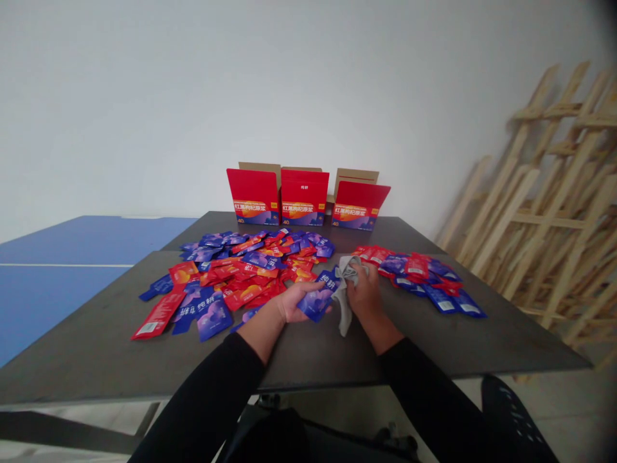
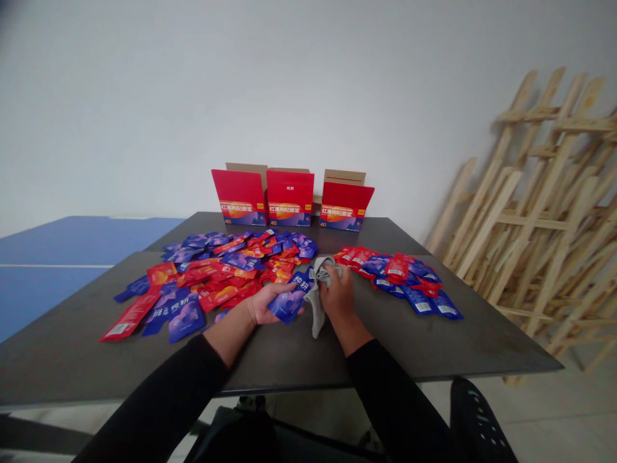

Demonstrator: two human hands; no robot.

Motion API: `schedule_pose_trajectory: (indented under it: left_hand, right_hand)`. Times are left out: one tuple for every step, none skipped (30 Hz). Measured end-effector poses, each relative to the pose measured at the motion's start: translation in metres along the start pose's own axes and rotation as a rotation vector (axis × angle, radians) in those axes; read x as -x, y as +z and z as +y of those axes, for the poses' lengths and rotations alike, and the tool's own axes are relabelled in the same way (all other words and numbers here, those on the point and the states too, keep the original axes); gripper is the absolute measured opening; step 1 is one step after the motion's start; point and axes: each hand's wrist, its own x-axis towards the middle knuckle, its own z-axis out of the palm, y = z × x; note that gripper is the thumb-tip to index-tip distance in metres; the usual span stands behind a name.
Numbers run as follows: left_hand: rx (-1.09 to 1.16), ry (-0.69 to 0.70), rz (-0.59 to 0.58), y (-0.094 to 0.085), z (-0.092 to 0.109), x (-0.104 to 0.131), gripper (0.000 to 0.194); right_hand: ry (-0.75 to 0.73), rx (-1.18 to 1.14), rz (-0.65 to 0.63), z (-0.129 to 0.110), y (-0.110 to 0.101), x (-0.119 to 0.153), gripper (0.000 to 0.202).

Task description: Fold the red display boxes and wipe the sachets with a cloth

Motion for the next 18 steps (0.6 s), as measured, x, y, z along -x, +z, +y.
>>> schedule_pose_trajectory:
  left_hand:
    - [0.015,0.010,-0.033,0.000,0.003,0.001,0.024]
    - [0.035,0.031,-0.063,0.001,0.005,0.002,0.028]
    - [0.059,0.059,-0.081,0.001,0.008,0.002,0.031]
    - [0.086,0.092,-0.083,0.002,0.010,0.001,0.033]
    - [0.112,0.129,-0.068,0.002,0.012,0.000,0.034]
    - [0.138,0.169,-0.039,0.002,0.013,-0.001,0.034]
    - [0.162,0.207,-0.006,0.002,0.013,-0.002,0.035]
    - [0.183,0.235,0.019,0.002,0.014,-0.004,0.036]
    - [0.202,0.251,0.030,0.001,0.014,-0.004,0.037]
    - [0.217,0.256,0.027,0.001,0.014,-0.005,0.039]
    - [0.228,0.253,0.011,0.002,0.013,-0.005,0.040]
    - [0.236,0.247,-0.013,0.002,0.013,-0.004,0.041]
    - [0.235,0.239,-0.037,0.003,0.013,-0.003,0.042]
    - [0.227,0.228,-0.056,0.004,0.012,-0.002,0.041]
    - [0.212,0.213,-0.068,0.005,0.011,-0.001,0.041]
    - [0.192,0.197,-0.073,0.006,0.010,0.001,0.040]
    - [0.170,0.181,-0.071,0.007,0.009,0.002,0.039]
    - [0.148,0.165,-0.064,0.007,0.008,0.002,0.038]
  right_hand:
    - [0.022,-0.024,0.031,0.003,-0.001,-0.001,0.035]
    - [0.032,-0.047,0.064,0.005,-0.002,-0.002,0.034]
    - [0.024,-0.069,0.095,0.006,-0.003,-0.003,0.033]
    - [-0.005,-0.090,0.116,0.005,-0.004,-0.002,0.032]
    - [-0.054,-0.110,0.123,0.003,-0.005,0.000,0.032]
    - [-0.121,-0.129,0.110,0.000,-0.006,0.002,0.032]
    - [-0.205,-0.147,0.072,-0.005,-0.006,0.004,0.032]
    - [-0.302,-0.168,0.011,-0.010,-0.006,0.007,0.033]
    - [-0.405,-0.187,-0.075,-0.016,-0.006,0.010,0.034]
    - [-0.503,-0.202,-0.166,-0.021,-0.006,0.012,0.034]
    - [-0.583,-0.211,-0.248,-0.026,-0.006,0.014,0.034]
    - [-0.642,-0.213,-0.306,-0.030,-0.006,0.015,0.034]
    - [-0.672,-0.207,-0.331,-0.032,-0.006,0.015,0.033]
    - [-0.671,-0.193,-0.328,-0.032,-0.005,0.015,0.033]
    - [-0.644,-0.173,-0.308,-0.031,-0.005,0.014,0.033]
    - [-0.601,-0.151,-0.283,-0.029,-0.005,0.013,0.034]
    - [-0.547,-0.125,-0.267,-0.026,-0.006,0.012,0.035]
    - [-0.487,-0.098,-0.258,-0.023,-0.006,0.011,0.037]
